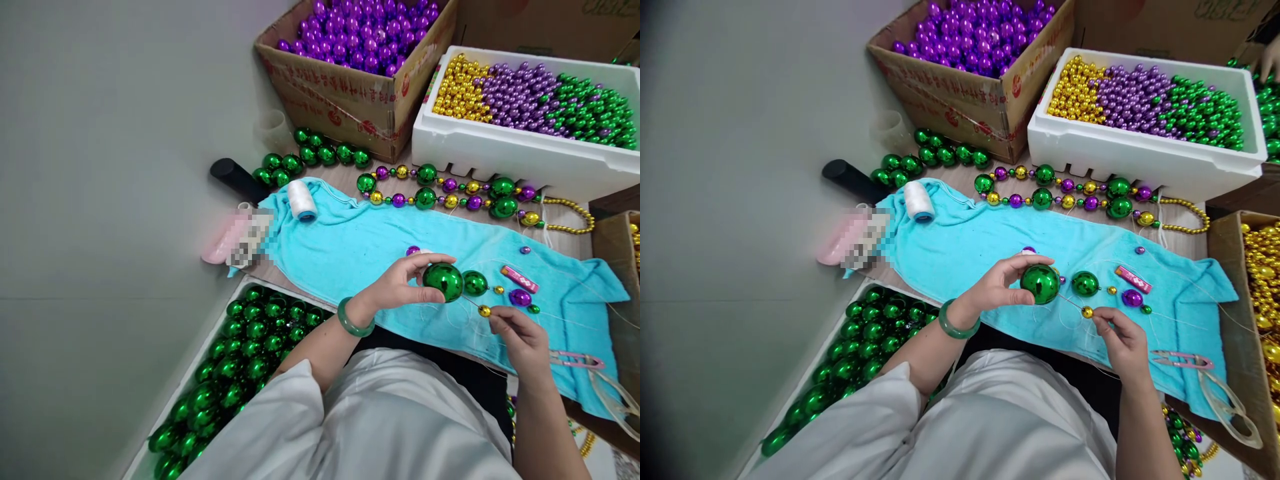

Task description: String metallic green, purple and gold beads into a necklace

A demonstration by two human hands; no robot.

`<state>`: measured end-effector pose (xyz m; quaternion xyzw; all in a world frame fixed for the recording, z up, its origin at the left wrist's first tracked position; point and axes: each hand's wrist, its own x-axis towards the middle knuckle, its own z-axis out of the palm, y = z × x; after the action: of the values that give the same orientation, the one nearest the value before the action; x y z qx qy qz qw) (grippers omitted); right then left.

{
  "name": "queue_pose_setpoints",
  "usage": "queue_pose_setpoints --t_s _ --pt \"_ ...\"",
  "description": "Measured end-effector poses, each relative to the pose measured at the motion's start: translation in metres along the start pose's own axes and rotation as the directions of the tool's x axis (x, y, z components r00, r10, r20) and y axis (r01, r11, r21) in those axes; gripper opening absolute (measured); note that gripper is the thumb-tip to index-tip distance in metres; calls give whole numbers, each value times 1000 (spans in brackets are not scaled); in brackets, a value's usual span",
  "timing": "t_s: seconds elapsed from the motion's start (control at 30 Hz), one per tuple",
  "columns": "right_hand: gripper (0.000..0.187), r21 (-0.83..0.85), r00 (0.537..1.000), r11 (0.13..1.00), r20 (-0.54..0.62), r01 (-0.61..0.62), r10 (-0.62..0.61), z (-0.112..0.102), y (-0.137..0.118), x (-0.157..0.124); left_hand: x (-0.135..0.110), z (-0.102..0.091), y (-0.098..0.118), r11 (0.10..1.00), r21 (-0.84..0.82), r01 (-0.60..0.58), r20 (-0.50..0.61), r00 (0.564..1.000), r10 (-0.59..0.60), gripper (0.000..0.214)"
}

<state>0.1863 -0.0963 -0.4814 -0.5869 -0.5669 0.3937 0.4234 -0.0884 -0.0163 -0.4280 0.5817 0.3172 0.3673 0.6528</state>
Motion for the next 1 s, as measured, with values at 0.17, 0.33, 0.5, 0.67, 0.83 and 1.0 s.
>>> queue_pose_setpoints --t_s 0.17,0.33,0.5,0.67,0.83,1.0 --pt "6 11 1000 1000 14 12 -12 -1 -3 0 1 2 1 1000 -12 -18 -14 1000 18 66" --pt "7 3 1000 1000 1 9 -9 -3 -4 -1 1 4 2 999 -28 -23 -32 999 22 66" --pt "9 -26 1000 1000 -15 -17 17 -5 -3 0 2 4 0 999 -33 -14 -35 999 13 66" --pt "10 -32 1000 999 -2 -7 7 -7 -2 0 3 4 -3 978 -199 60 47 998 -51 66" --pt "11 -74 1000 997 -20 -5 4 -7 3 -1 3 3 0 1000 5 -15 -18 1000 15 66" --pt "11 -58 999 998 32 8 -6 -7 3 -1 3 2 -2 992 -120 40 83 996 -30 67"
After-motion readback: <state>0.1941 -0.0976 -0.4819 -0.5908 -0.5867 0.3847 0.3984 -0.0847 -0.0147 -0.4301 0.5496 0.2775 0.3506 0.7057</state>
